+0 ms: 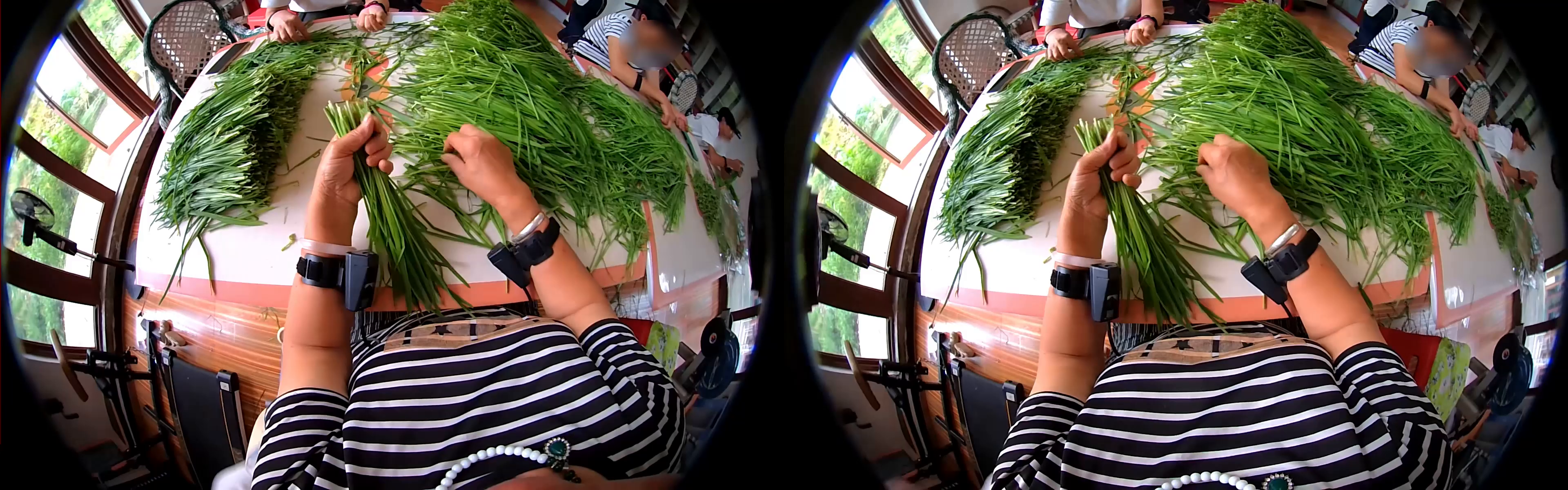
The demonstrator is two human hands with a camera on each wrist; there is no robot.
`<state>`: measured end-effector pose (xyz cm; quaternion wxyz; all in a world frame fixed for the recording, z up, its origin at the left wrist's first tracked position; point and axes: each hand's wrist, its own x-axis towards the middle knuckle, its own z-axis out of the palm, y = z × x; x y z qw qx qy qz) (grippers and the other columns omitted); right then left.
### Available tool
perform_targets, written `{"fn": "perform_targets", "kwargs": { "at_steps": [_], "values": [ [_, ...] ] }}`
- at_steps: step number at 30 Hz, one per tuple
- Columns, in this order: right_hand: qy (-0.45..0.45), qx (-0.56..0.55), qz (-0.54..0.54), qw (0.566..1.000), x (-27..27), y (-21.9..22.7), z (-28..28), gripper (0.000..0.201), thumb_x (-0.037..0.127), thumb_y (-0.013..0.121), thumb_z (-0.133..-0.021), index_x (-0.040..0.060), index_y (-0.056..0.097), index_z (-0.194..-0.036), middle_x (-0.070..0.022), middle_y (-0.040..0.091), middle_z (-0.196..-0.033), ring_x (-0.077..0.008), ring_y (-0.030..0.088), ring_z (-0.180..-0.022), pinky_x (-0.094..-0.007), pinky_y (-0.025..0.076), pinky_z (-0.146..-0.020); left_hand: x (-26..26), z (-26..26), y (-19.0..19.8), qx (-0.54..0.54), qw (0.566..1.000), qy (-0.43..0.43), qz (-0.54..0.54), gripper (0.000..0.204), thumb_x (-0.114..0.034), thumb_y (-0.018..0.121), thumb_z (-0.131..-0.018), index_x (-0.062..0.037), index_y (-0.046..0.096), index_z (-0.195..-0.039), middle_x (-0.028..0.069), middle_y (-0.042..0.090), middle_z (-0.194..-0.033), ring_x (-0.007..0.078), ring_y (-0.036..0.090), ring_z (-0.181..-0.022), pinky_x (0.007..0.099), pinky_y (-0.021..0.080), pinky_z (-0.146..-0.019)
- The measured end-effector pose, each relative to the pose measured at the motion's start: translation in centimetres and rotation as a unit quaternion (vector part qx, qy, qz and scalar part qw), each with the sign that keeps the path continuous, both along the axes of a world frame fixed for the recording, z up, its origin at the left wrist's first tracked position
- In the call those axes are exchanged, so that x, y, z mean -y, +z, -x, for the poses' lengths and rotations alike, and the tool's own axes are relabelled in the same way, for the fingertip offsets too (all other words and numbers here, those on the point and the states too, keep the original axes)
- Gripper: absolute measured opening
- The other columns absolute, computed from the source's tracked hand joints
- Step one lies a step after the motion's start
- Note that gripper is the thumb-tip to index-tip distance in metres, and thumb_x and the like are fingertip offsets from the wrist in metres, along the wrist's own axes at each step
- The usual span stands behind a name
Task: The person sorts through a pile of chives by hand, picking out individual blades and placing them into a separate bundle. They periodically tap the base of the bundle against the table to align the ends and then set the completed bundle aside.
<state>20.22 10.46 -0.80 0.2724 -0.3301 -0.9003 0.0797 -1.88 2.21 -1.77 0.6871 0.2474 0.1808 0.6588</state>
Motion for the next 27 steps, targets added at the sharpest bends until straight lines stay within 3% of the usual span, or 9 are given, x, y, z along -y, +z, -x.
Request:
{"fn": "perform_targets", "kwargs": {
  "at_steps": [5,12,15,16,19,23,25,26,27],
  "values": [
    [0.018,-0.142,0.059,0.988,0.2,1.1,-0.3,0.014,0.013,0.070,-0.080,0.0020,0.062,-0.079,-0.0106,0.063,-0.077,-0.0300,0.061,-0.070,-0.0386,0.048,-0.061,-0.4,-2.1,0.2,-0.095,0.987,0.107,0.077,0.030,-0.018,0.067,-0.089,0.0016,0.058,-0.110,-0.0003,0.044,-0.066,0.0125,0.045,-0.057,0.0291,0.045,-0.055],
    [0.062,-0.157,0.154,0.974,2.9,1.8,0.6,0.014,0.010,0.070,-0.080,0.0007,0.060,-0.078,-0.0118,0.063,-0.070,-0.0264,0.061,-0.059,-0.0343,0.046,-0.055,-0.3,-3.8,0.1,-0.145,0.982,0.102,0.070,0.022,-0.017,0.065,-0.091,0.0001,0.063,-0.104,0.0035,0.057,-0.074,0.0146,0.056,-0.065,0.0316,0.052,-0.063],
    [0.100,-0.187,0.148,0.966,3.1,1.2,0.6,0.012,0.006,0.070,-0.083,-0.0001,0.060,-0.080,0.0005,0.052,-0.061,-0.0048,0.039,-0.051,-0.0243,0.033,-0.046,-0.2,-4.2,0.5,-0.140,0.983,0.102,0.056,0.020,-0.018,0.063,-0.093,-0.0005,0.063,-0.102,0.0062,0.063,-0.081,0.0170,0.062,-0.072,0.0326,0.055,-0.068],
    [0.115,-0.201,0.171,0.958,3.2,1.1,0.7,0.012,0.005,0.070,-0.083,-0.0004,0.060,-0.081,0.0012,0.053,-0.063,-0.0040,0.040,-0.053,-0.0234,0.033,-0.047,-0.3,-4.3,0.6,-0.135,0.985,0.099,0.044,0.020,-0.019,0.062,-0.093,-0.0007,0.063,-0.102,0.0071,0.065,-0.084,0.0178,0.064,-0.075,0.0329,0.056,-0.069],
    [0.109,-0.193,0.230,0.948,3.8,1.7,0.4,0.014,0.009,0.072,-0.080,-0.0010,0.062,-0.084,-0.0143,0.066,-0.076,-0.0212,0.064,-0.063,-0.0317,0.048,-0.059,-0.2,-4.1,0.3,-0.122,0.991,0.057,0.005,0.018,-0.020,0.061,-0.094,-0.0019,0.060,-0.097,0.0083,0.067,-0.089,0.0197,0.066,-0.081,0.0356,0.056,-0.071],
    [0.183,-0.067,0.154,0.969,2.5,2.4,-1.2,0.014,0.010,0.071,-0.078,-0.0010,0.064,-0.084,-0.0149,0.066,-0.078,-0.0271,0.065,-0.069,-0.0341,0.050,-0.063,0.3,-3.3,0.7,-0.081,0.994,0.073,-0.014,0.019,-0.023,0.058,-0.096,-0.0044,0.056,-0.094,0.0028,0.060,-0.078,0.0153,0.060,-0.071,0.0351,0.055,-0.068],
    [0.109,-0.090,0.145,0.979,1.2,3.2,-2.0,0.010,0.011,0.067,-0.080,0.0012,0.064,-0.081,-0.0149,0.065,-0.076,-0.0296,0.064,-0.070,-0.0367,0.049,-0.064,0.0,-1.8,0.5,-0.031,0.996,0.063,-0.061,0.019,-0.025,0.056,-0.097,-0.0058,0.055,-0.095,0.0000,0.053,-0.071,0.0125,0.054,-0.065,0.0339,0.054,-0.066],
    [0.070,-0.095,0.084,0.989,-0.1,3.4,-2.4,0.011,0.012,0.068,-0.080,0.0021,0.064,-0.081,-0.0142,0.064,-0.076,-0.0296,0.064,-0.071,-0.0375,0.050,-0.064,0.0,-1.4,0.7,-0.020,0.996,0.071,-0.051,0.021,-0.028,0.054,-0.099,-0.0076,0.053,-0.095,-0.0025,0.042,-0.067,0.0094,0.044,-0.058,0.0306,0.050,-0.061],
    [0.029,-0.100,0.022,0.994,-1.4,3.5,-2.5,0.011,0.014,0.068,-0.081,0.0031,0.064,-0.081,-0.0134,0.064,-0.076,-0.0296,0.064,-0.072,-0.0384,0.050,-0.065,0.0,-0.9,0.4,0.026,0.997,0.055,-0.048,0.021,-0.029,0.053,-0.099,-0.0087,0.053,-0.093,-0.0027,0.041,-0.068,0.0091,0.042,-0.058,0.0289,0.048,-0.059]
  ]
}}
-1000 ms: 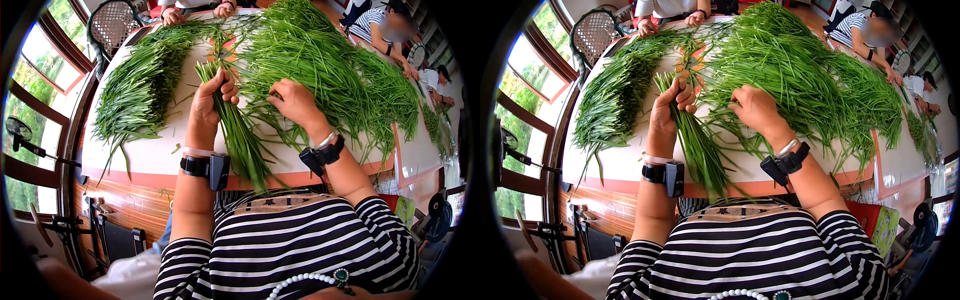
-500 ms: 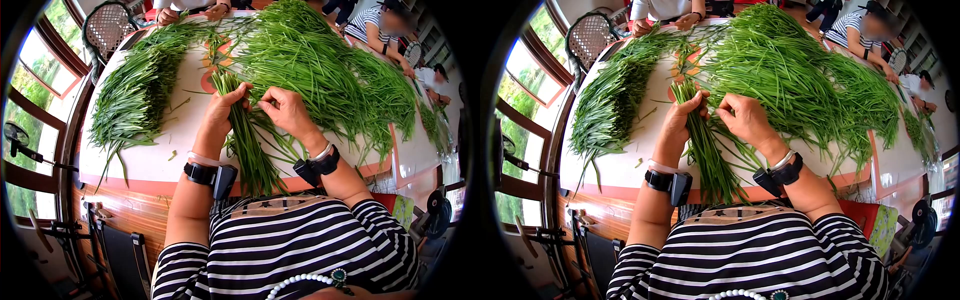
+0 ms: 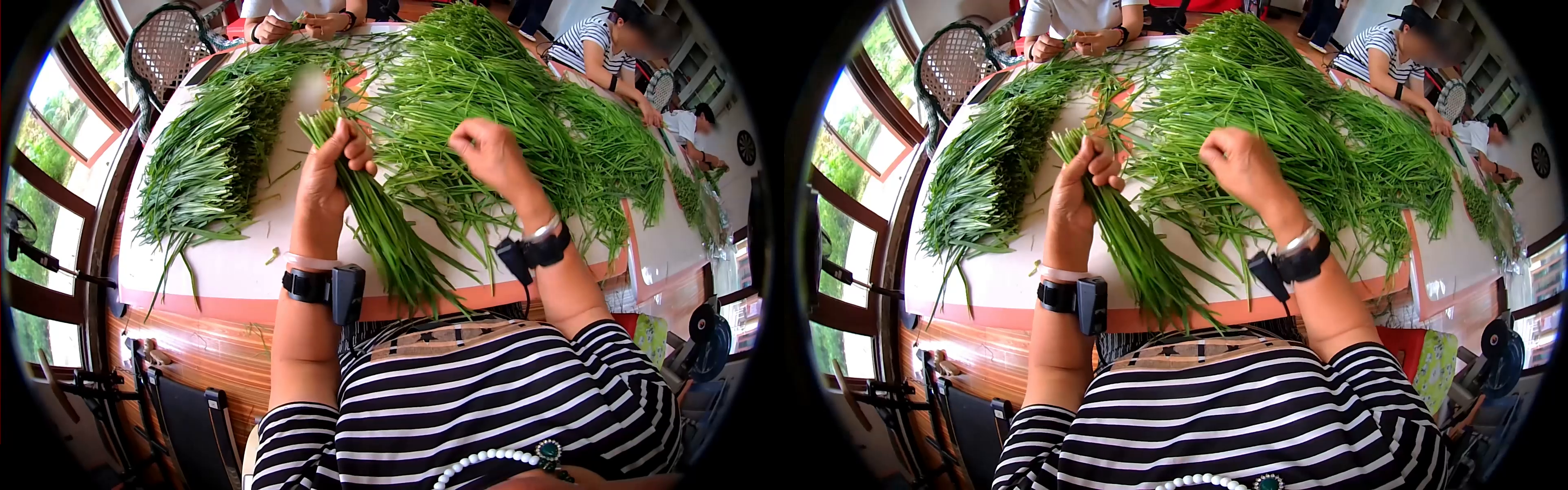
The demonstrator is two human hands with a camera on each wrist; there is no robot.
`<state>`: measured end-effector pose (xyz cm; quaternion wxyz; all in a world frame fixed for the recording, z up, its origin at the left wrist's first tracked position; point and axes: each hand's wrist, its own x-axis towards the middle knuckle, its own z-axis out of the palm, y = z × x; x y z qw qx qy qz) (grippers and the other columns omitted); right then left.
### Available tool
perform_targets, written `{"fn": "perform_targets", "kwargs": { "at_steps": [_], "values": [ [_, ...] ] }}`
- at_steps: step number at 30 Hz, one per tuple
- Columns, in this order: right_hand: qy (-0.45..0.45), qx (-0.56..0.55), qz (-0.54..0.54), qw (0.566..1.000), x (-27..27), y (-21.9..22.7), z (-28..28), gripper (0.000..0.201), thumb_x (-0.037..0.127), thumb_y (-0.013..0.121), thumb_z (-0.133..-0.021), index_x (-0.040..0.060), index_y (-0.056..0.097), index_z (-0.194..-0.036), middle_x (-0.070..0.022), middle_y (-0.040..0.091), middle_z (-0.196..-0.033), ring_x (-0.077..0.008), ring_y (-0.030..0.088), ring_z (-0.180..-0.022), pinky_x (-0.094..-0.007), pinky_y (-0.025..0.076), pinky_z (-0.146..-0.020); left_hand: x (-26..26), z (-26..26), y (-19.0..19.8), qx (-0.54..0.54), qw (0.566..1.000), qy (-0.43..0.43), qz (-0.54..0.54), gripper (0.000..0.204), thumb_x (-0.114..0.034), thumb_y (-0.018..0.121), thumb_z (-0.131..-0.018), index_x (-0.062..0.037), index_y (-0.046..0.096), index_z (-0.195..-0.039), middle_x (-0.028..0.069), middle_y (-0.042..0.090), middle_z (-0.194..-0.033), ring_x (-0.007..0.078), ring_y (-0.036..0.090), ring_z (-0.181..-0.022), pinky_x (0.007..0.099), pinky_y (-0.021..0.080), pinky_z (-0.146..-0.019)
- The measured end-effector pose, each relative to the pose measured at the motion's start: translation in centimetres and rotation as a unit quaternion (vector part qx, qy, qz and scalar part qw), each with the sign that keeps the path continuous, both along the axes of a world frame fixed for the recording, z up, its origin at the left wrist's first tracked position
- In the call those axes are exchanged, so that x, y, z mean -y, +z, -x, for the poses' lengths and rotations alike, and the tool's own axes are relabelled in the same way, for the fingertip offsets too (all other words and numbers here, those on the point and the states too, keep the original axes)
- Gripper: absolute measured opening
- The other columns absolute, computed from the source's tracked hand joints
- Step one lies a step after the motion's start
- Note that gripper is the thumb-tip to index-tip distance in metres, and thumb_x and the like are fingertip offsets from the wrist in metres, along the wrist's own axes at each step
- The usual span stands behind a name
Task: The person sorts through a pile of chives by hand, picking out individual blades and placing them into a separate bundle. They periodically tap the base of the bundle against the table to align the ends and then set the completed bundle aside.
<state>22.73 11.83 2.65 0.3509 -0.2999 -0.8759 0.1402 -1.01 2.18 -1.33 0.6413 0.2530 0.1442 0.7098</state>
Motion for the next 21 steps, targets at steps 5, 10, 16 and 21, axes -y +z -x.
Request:
{"fn": "perform_targets", "kwargs": {
  "at_steps": [5,10,16,21],
  "values": [
    [-0.123,0.151,-0.046,0.980,-2.3,-0.5,1.0,0.016,0.022,0.070,-0.081,0.0072,0.066,-0.083,-0.0108,0.062,-0.087,-0.0307,0.063,-0.083,-0.0426,0.052,-0.069,0.0,-0.1,0.0,0.010,0.999,-0.026,-0.030,0.023,-0.030,0.053,-0.099,-0.0089,0.053,-0.090,-0.0027,0.040,-0.070,0.0090,0.041,-0.059,0.0277,0.047,-0.058],
    [-0.123,0.148,-0.023,0.981,-3.3,-1.7,1.4,0.012,0.019,0.070,-0.078,0.0086,0.065,-0.082,-0.0105,0.061,-0.089,-0.0311,0.062,-0.083,-0.0433,0.052,-0.069,0.2,-0.8,0.4,-0.036,0.999,0.008,0.013,0.021,-0.027,0.057,-0.097,-0.0079,0.053,-0.089,-0.0020,0.042,-0.068,0.0103,0.043,-0.059,0.0292,0.047,-0.059],
    [-0.070,0.001,-0.063,0.996,-4.5,-1.0,0.5,0.008,0.012,0.070,-0.078,0.0066,0.065,-0.080,-0.0105,0.061,-0.086,-0.0289,0.061,-0.076,-0.0391,0.049,-0.065,0.1,-1.3,0.5,-0.097,0.994,0.022,0.045,0.018,-0.023,0.058,-0.096,-0.0071,0.053,-0.091,-0.0023,0.041,-0.069,0.0095,0.043,-0.060,0.0288,0.048,-0.060],
    [-0.060,-0.012,-0.045,0.997,-3.4,-0.4,0.0,0.007,0.010,0.070,-0.077,0.0053,0.065,-0.079,-0.0102,0.062,-0.088,-0.0274,0.061,-0.079,-0.0376,0.049,-0.069,0.0,-1.9,0.6,-0.106,0.987,0.048,0.106,0.022,-0.017,0.064,-0.092,0.0002,0.058,-0.103,0.0000,0.046,-0.067,0.0119,0.047,-0.058,0.0314,0.047,-0.059]
  ]
}}
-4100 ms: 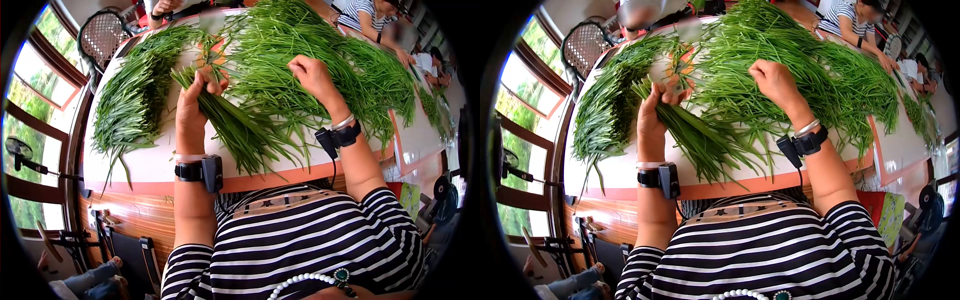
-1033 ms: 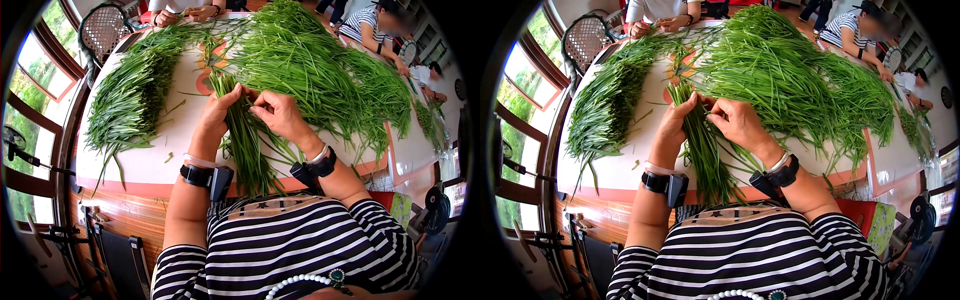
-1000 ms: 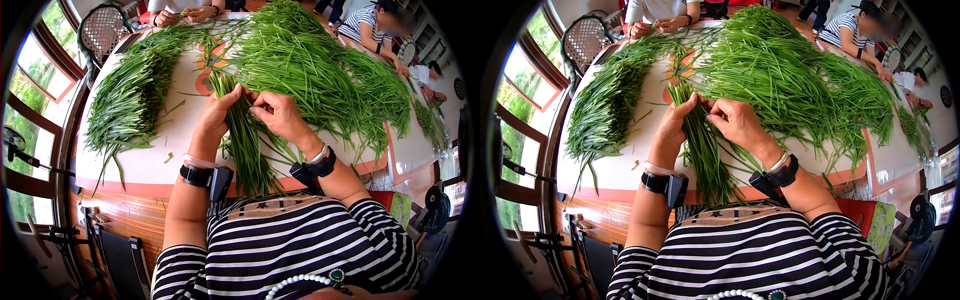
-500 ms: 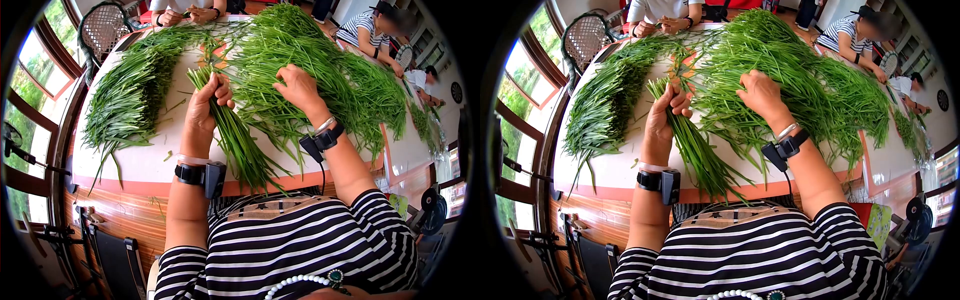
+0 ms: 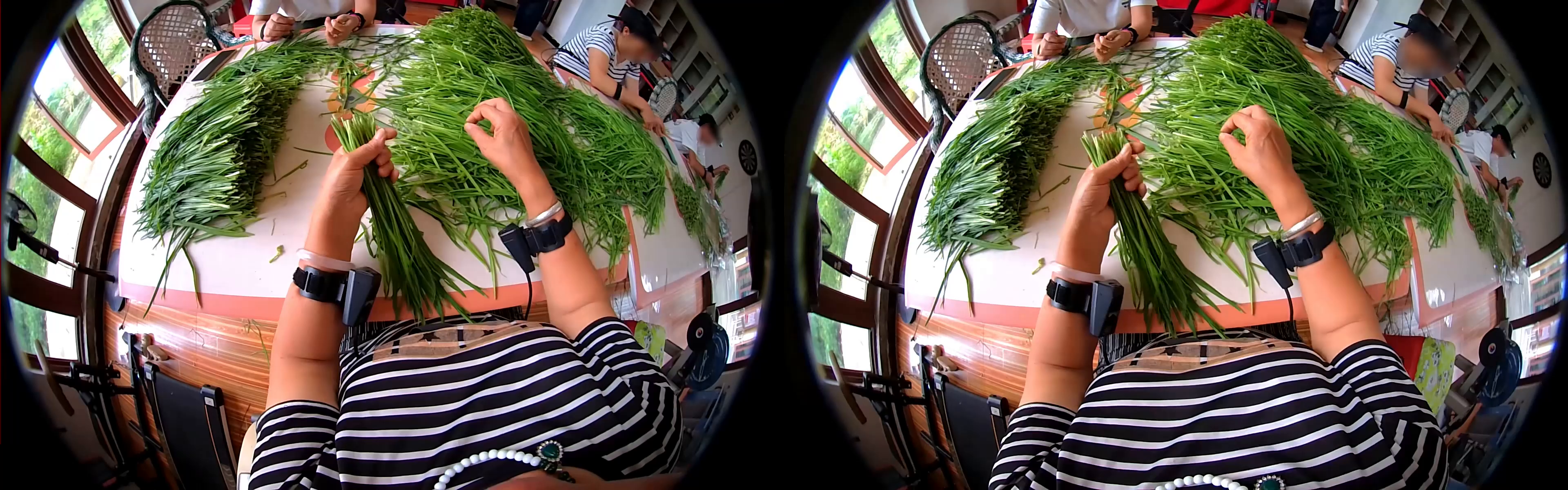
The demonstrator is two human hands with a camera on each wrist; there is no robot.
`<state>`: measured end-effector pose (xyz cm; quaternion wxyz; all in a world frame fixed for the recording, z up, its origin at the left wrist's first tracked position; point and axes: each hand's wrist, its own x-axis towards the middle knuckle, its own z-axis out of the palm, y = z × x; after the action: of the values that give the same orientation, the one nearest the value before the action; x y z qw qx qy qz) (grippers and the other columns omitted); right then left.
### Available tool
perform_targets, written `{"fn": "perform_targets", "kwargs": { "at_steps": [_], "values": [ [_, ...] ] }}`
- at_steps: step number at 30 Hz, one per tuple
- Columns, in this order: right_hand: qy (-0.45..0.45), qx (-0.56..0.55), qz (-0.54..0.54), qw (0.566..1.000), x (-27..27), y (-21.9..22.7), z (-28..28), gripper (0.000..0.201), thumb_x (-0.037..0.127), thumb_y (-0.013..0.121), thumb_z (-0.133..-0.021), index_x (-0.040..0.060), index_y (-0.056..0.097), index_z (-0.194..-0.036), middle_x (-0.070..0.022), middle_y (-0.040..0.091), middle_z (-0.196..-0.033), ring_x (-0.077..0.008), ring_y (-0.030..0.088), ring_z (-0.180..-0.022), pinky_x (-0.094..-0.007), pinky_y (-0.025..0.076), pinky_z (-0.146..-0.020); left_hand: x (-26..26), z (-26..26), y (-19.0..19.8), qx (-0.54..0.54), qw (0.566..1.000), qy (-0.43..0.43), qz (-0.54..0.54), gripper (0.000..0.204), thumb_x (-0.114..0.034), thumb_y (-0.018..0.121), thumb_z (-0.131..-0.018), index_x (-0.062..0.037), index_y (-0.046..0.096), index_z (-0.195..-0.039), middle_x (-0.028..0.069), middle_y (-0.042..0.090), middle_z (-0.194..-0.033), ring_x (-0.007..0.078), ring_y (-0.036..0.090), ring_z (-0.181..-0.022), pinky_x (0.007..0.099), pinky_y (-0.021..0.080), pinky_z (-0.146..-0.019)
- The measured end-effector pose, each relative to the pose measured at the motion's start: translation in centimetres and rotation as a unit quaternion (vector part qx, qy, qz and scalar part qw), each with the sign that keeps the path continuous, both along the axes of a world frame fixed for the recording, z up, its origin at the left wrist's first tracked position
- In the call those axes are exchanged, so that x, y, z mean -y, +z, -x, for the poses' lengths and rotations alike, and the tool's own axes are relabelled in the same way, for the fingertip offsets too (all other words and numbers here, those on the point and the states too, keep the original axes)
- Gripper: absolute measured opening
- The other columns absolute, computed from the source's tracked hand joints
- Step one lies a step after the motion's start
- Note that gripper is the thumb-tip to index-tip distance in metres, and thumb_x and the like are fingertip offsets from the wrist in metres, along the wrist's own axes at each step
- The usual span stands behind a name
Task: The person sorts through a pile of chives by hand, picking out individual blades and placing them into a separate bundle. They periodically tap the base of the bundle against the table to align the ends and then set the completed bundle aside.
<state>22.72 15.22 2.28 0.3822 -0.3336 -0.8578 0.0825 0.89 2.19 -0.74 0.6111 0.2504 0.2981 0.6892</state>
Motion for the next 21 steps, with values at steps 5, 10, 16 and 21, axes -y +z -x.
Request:
{"fn": "perform_targets", "kwargs": {
  "at_steps": [5,10,16,21],
  "values": [
    [0.053,-0.022,-0.032,0.998,2.2,0.2,0.8,0.007,0.011,0.070,-0.078,0.0053,0.065,-0.079,-0.0096,0.063,-0.087,-0.0281,0.060,-0.079,-0.0377,0.049,-0.072,-0.9,-0.6,-1.3,0.009,1.000,-0.005,0.008,0.031,-0.016,0.065,-0.091,0.0033,0.056,-0.114,0.0006,0.047,-0.067,0.0128,0.048,-0.058,0.0318,0.048,-0.060],
    [0.111,0.062,-0.021,0.992,5.5,-0.5,2.2,0.009,0.009,0.069,-0.079,0.0023,0.062,-0.081,-0.0094,0.064,-0.079,-0.0271,0.061,-0.079,-0.0353,0.048,-0.065,-1.0,-0.6,-1.8,-0.003,1.000,-0.014,-0.004,0.028,-0.018,0.065,-0.091,0.0014,0.058,-0.110,0.0028,0.053,-0.071,0.0146,0.053,-0.061,0.0334,0.051,-0.063],
    [0.192,0.111,0.149,0.964,5.1,0.6,0.7,0.011,0.013,0.067,-0.082,0.0014,0.065,-0.083,-0.0130,0.065,-0.073,-0.0261,0.062,-0.064,-0.0344,0.049,-0.061,-0.1,-0.6,-0.3,0.023,1.000,0.012,0.003,0.018,-0.021,0.057,-0.096,-0.0041,0.057,-0.102,0.0056,0.060,-0.085,0.0190,0.061,-0.076,0.0410,0.054,-0.082],
    [0.039,0.094,0.031,0.994,0.6,0.2,1.3,0.014,0.015,0.067,-0.085,0.0015,0.066,-0.087,-0.0121,0.067,-0.079,-0.0195,0.063,-0.067,-0.0342,0.049,-0.063,-0.6,1.6,-1.6,0.066,0.986,-0.097,-0.117,0.017,-0.025,0.052,-0.099,-0.0081,0.053,-0.098,-0.0029,0.046,-0.074,0.0117,0.051,-0.067,0.0340,0.051,-0.074]
  ]
}}
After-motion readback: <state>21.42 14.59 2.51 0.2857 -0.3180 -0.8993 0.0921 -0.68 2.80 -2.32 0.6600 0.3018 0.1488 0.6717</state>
